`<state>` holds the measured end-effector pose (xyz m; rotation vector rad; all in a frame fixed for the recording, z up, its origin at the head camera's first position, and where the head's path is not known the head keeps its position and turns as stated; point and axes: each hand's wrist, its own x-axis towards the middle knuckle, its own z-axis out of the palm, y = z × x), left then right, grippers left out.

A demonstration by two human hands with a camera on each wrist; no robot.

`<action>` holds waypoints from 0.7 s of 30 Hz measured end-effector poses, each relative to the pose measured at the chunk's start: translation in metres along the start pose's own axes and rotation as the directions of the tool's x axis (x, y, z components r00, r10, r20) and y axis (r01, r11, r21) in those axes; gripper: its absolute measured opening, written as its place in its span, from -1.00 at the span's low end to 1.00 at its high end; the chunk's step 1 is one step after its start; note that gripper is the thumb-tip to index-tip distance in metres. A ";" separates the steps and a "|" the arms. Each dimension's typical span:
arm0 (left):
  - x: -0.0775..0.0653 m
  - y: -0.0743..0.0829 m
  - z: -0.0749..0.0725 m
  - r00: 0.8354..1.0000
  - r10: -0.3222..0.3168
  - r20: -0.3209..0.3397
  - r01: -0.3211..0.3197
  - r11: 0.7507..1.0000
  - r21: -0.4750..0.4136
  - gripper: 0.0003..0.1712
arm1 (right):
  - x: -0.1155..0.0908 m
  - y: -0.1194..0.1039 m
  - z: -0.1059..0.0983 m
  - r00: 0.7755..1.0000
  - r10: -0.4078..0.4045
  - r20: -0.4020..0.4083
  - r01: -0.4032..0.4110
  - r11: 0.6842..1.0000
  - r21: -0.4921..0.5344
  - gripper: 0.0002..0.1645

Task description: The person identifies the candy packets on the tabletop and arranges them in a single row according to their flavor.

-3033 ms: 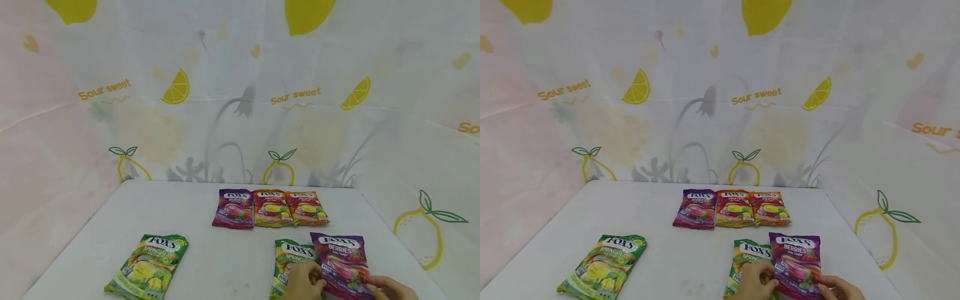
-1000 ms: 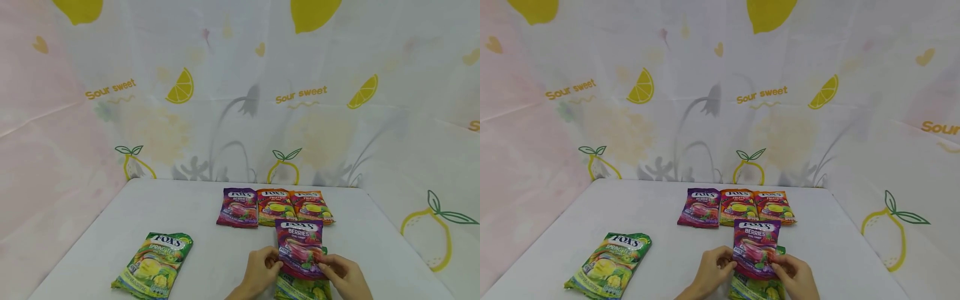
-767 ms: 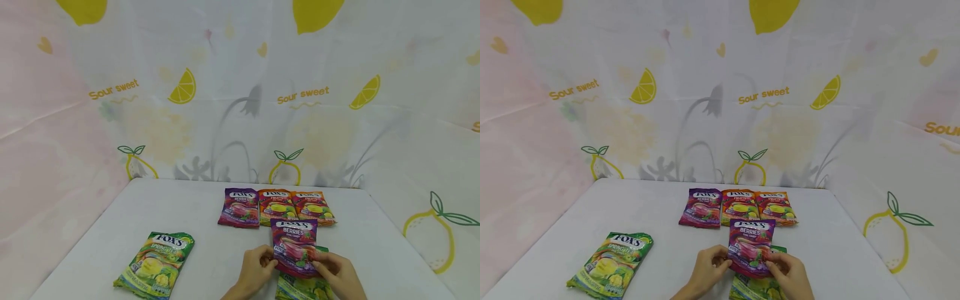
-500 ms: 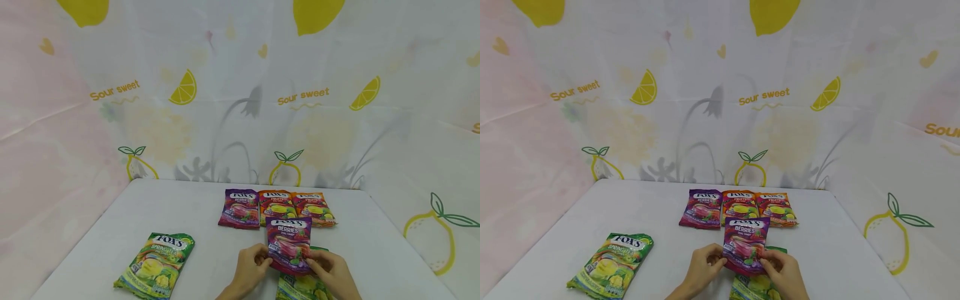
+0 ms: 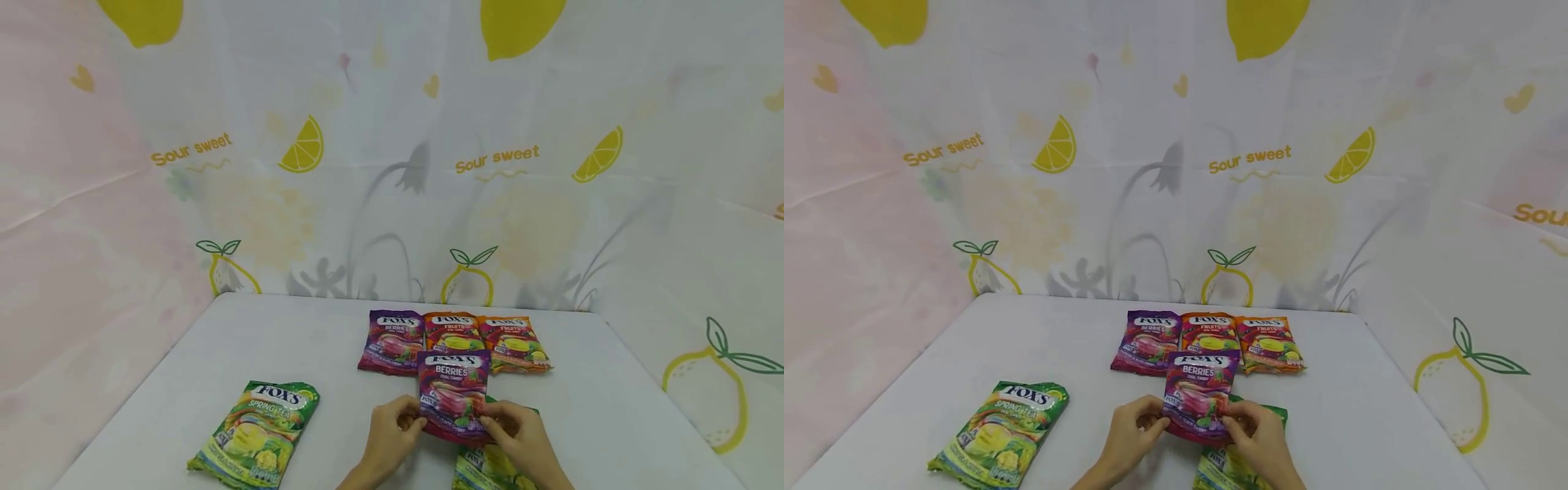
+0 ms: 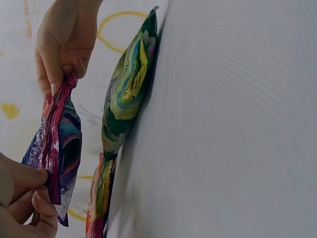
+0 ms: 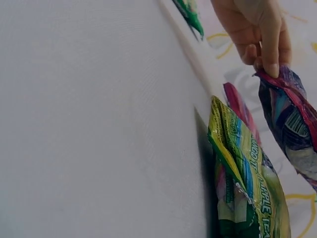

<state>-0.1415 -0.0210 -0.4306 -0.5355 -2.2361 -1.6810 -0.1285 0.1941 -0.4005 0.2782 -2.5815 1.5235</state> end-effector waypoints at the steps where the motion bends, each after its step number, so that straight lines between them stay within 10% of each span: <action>1: 0.000 0.000 -0.001 1.000 -0.003 -0.003 0.003 1.000 0.000 -0.86 | 0.000 0.000 0.002 1.000 -0.003 -0.004 0.003 1.000 0.000 -0.84; 13: -0.001 -0.005 -0.017 0.998 -0.035 -0.045 0.036 0.999 0.032 -0.86 | 0.007 -0.004 0.017 0.990 -0.132 0.057 0.125 0.986 0.110 -0.84; 21: 0.002 -0.006 -0.028 0.994 -0.054 -0.095 0.061 0.996 0.069 -0.86 | 0.018 -0.013 0.026 0.996 -0.074 0.057 0.072 0.997 0.029 -0.84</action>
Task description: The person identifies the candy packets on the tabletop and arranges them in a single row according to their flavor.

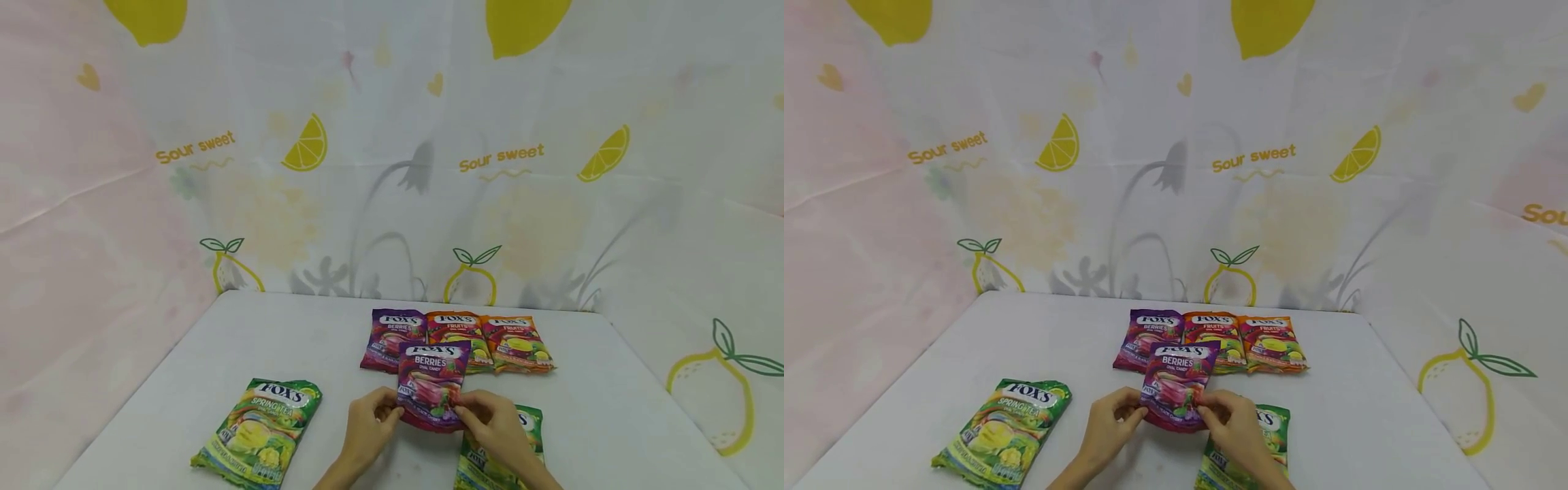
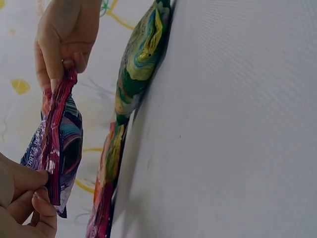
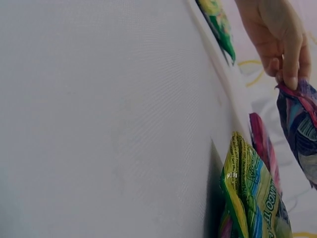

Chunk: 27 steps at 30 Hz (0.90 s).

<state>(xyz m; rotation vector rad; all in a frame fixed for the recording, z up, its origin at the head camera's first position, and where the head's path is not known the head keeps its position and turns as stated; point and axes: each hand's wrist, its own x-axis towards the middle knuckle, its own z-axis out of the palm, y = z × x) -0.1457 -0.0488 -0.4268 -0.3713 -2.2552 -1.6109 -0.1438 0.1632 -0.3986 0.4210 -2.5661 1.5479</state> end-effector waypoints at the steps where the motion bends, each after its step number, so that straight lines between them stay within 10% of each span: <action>1: 0.000 0.000 -0.001 1.000 0.001 -0.005 -0.001 1.000 0.001 -0.86 | 0.001 -0.001 0.001 1.000 -0.002 0.003 0.002 1.000 -0.003 -0.84; 27: 0.007 -0.006 -0.029 0.991 -0.002 -0.130 0.013 0.996 0.087 -0.85 | 0.026 -0.008 0.025 0.985 -0.169 0.034 0.167 0.985 0.042 -0.84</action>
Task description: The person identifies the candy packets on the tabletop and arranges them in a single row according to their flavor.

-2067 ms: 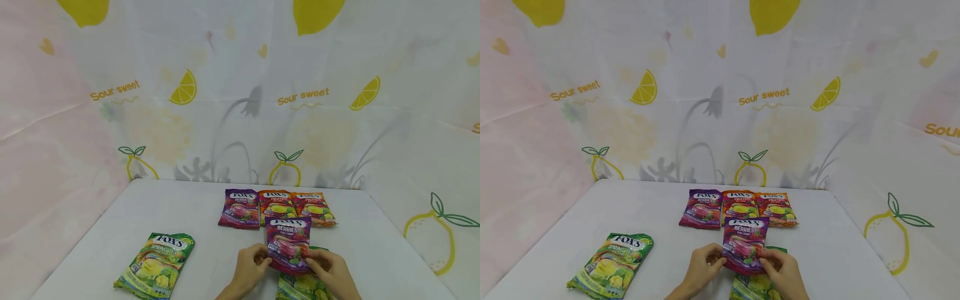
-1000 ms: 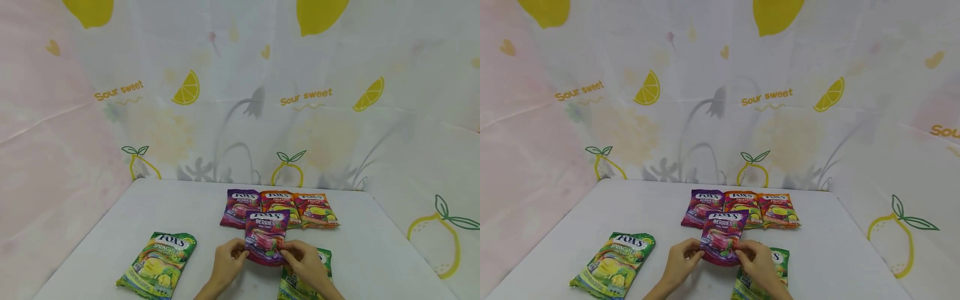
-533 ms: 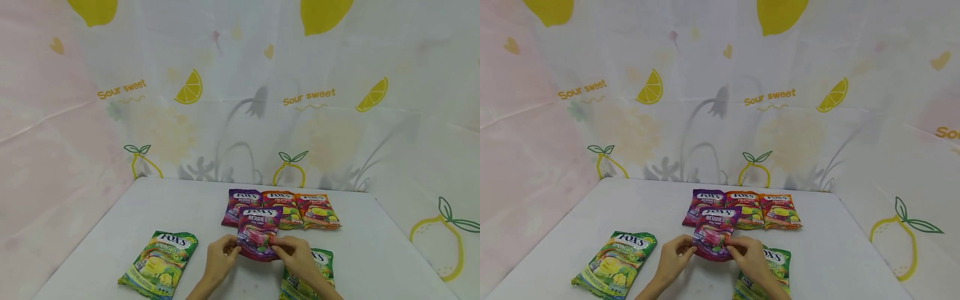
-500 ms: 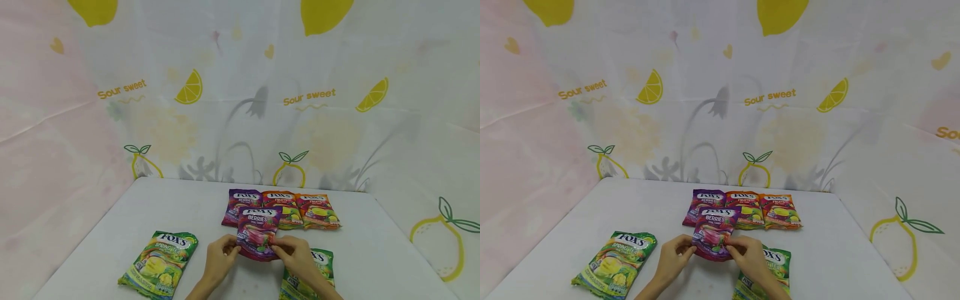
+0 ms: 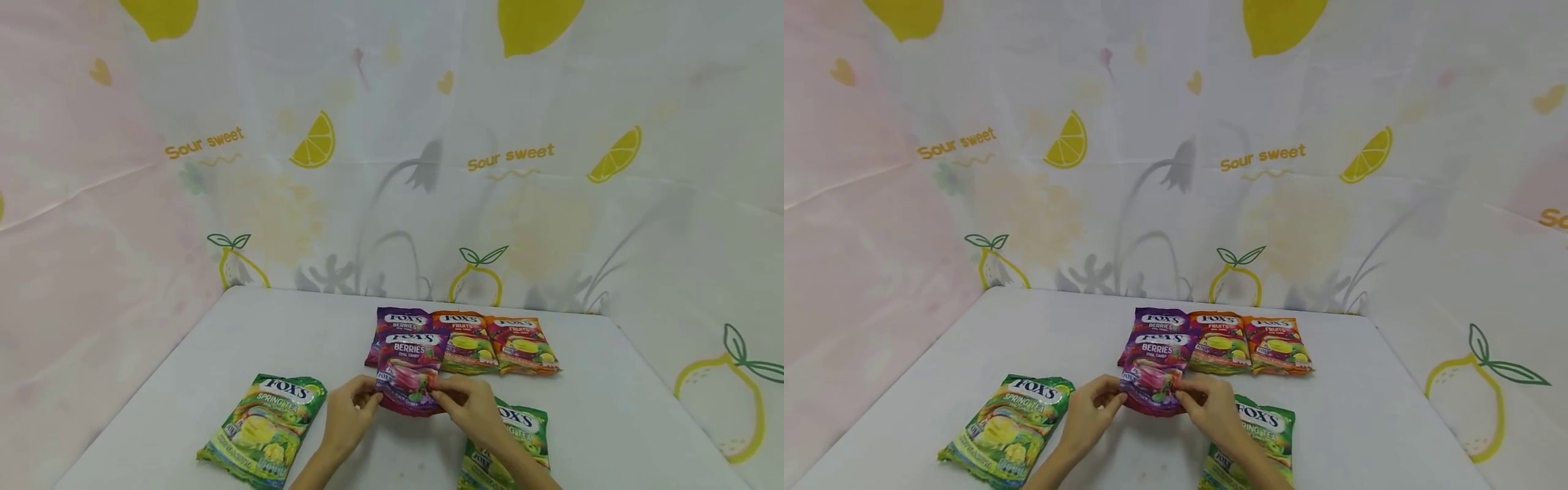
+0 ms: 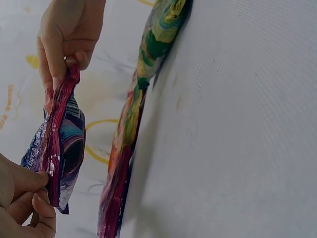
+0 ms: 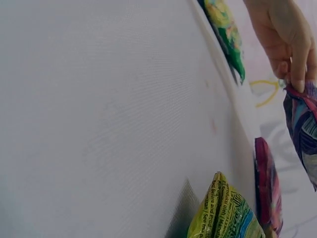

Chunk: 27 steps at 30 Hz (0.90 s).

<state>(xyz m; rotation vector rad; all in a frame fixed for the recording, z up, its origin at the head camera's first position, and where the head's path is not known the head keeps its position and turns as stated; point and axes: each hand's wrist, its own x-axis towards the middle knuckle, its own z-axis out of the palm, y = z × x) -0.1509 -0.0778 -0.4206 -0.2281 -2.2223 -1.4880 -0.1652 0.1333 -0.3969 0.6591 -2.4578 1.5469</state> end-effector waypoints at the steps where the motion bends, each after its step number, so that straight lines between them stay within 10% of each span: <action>1: 0.000 0.000 -0.001 1.000 0.000 -0.002 0.000 1.000 0.003 -0.85 | 0.001 0.000 0.001 1.000 -0.007 -0.001 0.007 1.000 -0.005 -0.84; 27: 0.010 -0.008 -0.020 0.992 0.063 -0.111 -0.056 0.996 0.070 -0.85 | 0.031 -0.005 0.017 0.985 -0.169 0.027 0.171 0.980 -0.097 -0.92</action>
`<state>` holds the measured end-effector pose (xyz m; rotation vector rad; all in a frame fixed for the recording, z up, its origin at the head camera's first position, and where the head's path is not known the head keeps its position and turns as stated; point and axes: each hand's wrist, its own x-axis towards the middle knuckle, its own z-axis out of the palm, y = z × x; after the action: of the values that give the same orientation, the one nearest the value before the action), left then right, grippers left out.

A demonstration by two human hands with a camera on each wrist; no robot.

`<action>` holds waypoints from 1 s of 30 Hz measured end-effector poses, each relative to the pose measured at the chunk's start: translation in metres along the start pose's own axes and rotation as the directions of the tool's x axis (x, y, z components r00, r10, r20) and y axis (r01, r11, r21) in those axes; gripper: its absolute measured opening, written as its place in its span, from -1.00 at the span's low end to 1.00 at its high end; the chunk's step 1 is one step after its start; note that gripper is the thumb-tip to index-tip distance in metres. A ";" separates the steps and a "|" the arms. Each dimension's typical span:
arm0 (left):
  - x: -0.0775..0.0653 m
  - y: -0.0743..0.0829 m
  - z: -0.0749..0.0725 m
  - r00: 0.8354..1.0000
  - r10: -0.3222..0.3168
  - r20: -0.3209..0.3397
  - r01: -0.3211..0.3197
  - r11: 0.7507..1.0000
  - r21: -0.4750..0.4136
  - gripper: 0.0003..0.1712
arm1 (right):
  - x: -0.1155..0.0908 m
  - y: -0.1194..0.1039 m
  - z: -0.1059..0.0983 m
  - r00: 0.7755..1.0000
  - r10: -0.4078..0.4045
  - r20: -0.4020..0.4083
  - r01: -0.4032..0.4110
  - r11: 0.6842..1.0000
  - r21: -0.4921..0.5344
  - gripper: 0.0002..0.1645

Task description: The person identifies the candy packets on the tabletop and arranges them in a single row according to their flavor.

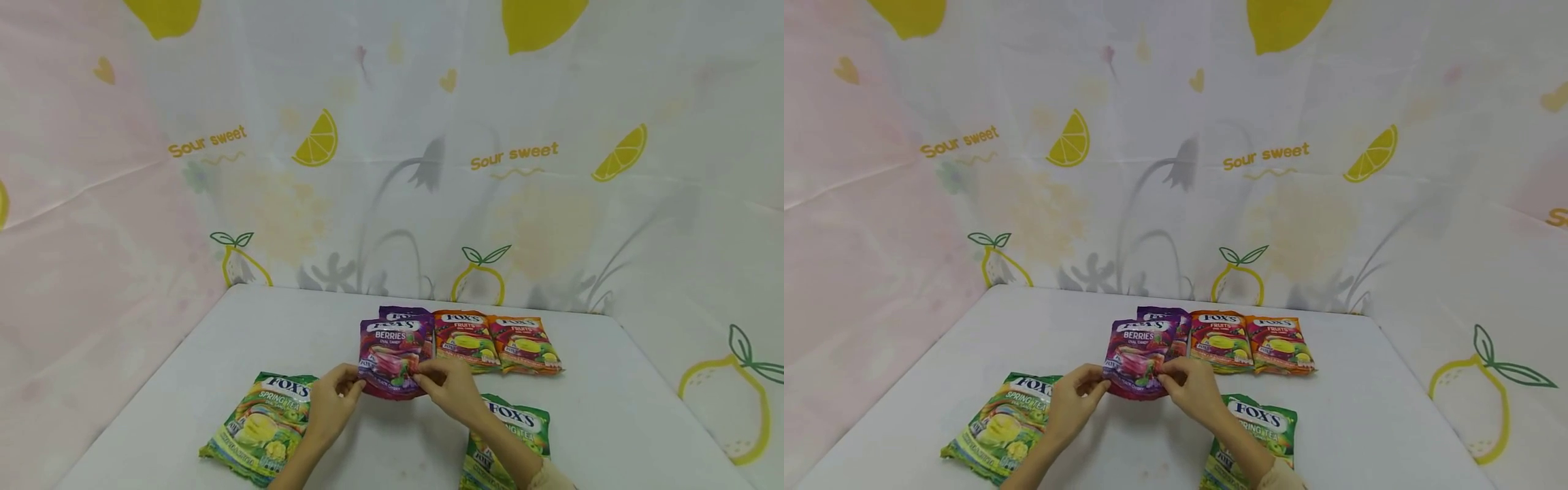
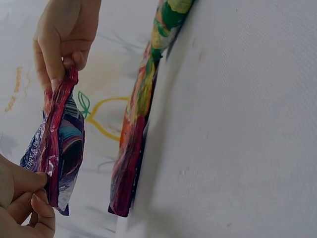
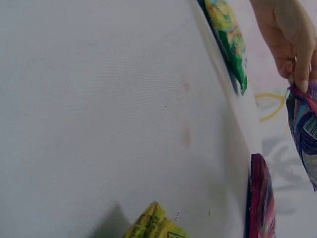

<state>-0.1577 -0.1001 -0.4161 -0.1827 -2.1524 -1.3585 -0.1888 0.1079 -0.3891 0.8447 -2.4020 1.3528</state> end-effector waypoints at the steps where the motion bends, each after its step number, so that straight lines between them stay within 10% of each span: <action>1: 0.001 -0.001 0.000 1.000 0.003 -0.006 -0.003 1.000 -0.001 -0.84 | 0.001 0.000 0.001 1.000 -0.008 -0.003 0.008 1.000 -0.009 -0.93; 16: 0.013 -0.013 -0.012 0.992 0.097 -0.080 -0.092 0.994 0.062 -0.81 | 0.021 -0.002 0.018 0.999 0.007 0.040 -0.008 1.000 0.017 -0.93; 30: 0.022 -0.016 -0.026 0.997 0.028 -0.065 -0.022 0.995 0.094 -0.84 | 0.036 -0.002 0.035 0.999 0.012 0.037 -0.014 0.998 0.059 -0.95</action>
<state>-0.1721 -0.1347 -0.4087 -0.1259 -2.1457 -1.2300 -0.2141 0.0647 -0.3888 0.8781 -2.4091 1.4319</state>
